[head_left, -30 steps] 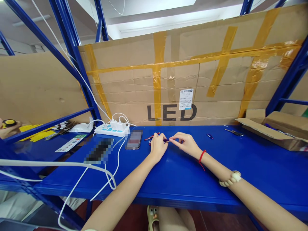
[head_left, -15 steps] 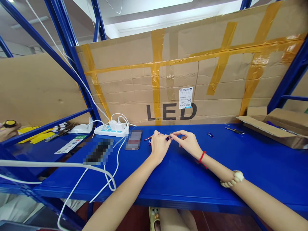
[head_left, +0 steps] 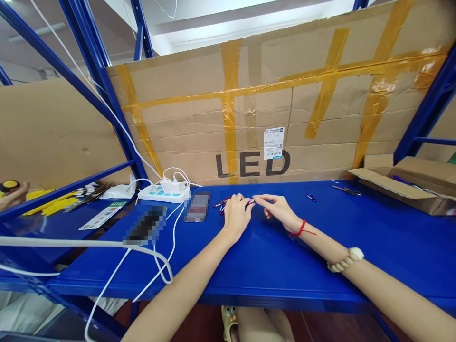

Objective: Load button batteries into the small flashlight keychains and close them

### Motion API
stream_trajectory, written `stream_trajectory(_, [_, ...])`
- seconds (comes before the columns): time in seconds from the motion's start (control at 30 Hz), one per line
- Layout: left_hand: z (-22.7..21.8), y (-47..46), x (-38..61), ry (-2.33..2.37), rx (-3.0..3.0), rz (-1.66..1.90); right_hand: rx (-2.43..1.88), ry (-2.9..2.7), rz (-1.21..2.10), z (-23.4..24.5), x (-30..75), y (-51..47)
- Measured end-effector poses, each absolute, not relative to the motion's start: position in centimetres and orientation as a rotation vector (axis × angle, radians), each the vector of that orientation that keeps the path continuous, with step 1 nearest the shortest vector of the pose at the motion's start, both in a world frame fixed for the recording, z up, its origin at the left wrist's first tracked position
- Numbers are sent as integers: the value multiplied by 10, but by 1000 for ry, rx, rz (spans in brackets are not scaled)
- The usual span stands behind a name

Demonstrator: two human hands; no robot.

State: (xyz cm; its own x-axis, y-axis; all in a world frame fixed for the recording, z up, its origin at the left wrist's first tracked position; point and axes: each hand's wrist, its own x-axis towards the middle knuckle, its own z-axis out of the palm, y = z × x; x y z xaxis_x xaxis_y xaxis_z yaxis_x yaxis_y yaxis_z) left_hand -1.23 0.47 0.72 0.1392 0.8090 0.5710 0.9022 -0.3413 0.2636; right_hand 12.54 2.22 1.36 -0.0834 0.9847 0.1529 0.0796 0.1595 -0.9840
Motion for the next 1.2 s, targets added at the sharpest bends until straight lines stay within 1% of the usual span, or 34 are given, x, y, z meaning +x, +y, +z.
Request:
stream_trajectory(0.3, [14,4,-14,-1672,-2362,-737,-1188,-1085,1518,15,133,25])
stream_trajectory(0.47, [15,4,-12,-1634,-2394,-701,-1171,-1018,1593,11,135,31])
stream_trajectory(0.83, [9,5,-7,-1666,-2397,-915,-1160,-1000,1470,22,133,22])
stream_trajectory(1.0, [10,2,-4,-1750,-2421,-895,-1090,-1127,1376,22,134,24])
stream_trajectory(1.1, [10,4,-5,-1795,-2407,-933,-1111,-1224,1247,20,137,29])
stream_trajectory(1.2, [8,9,-8,-1821,-2434,-922,-1204,-1405,986,16,144,35])
